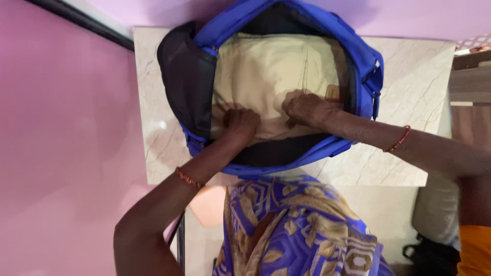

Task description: The person places shirts and trousers one by one into a blue bag on a table and then closes the bag.

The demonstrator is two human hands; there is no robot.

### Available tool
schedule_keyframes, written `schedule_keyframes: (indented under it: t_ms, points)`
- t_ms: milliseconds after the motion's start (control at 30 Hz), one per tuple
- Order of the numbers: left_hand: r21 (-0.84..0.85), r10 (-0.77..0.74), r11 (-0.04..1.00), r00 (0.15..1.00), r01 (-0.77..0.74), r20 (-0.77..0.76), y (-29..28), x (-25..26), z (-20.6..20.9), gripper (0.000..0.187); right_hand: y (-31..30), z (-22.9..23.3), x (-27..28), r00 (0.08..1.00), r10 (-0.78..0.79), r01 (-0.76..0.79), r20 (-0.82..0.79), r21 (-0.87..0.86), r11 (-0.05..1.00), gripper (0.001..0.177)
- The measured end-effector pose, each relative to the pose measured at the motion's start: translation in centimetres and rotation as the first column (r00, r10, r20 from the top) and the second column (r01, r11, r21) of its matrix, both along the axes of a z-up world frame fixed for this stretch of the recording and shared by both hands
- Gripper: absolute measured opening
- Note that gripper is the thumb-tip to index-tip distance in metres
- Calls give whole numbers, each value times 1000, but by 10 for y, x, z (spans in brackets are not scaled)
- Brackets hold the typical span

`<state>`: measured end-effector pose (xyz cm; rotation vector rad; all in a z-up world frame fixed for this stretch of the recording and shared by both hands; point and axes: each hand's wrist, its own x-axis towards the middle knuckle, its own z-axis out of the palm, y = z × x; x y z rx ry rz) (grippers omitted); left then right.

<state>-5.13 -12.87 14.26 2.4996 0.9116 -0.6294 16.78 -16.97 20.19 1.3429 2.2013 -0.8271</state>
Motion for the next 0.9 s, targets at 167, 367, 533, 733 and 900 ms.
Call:
schedule_keyframes:
  t_ms: [167,367,533,733,900]
  points:
    - [10,13,1000,958,-16,287,-4,-28,-18,17,-8,-13,1,995,97,-97,-8,22,995,29]
    - [46,-14,999,828,-15,561,-20,-109,-54,14,6,-53,-44,747,528,-344,-404,446,827,50]
    - [-90,165,986,828,-138,537,-27,-130,-70,11,57,-80,-92,613,639,-369,-465,547,751,39]
    - [-305,70,948,995,-87,-64,-11,-104,-62,45,144,-97,-94,627,640,-200,-444,702,683,40]
    - [-331,146,935,989,-131,21,-3,-107,-59,47,167,-99,-93,697,557,-167,-451,654,738,27]
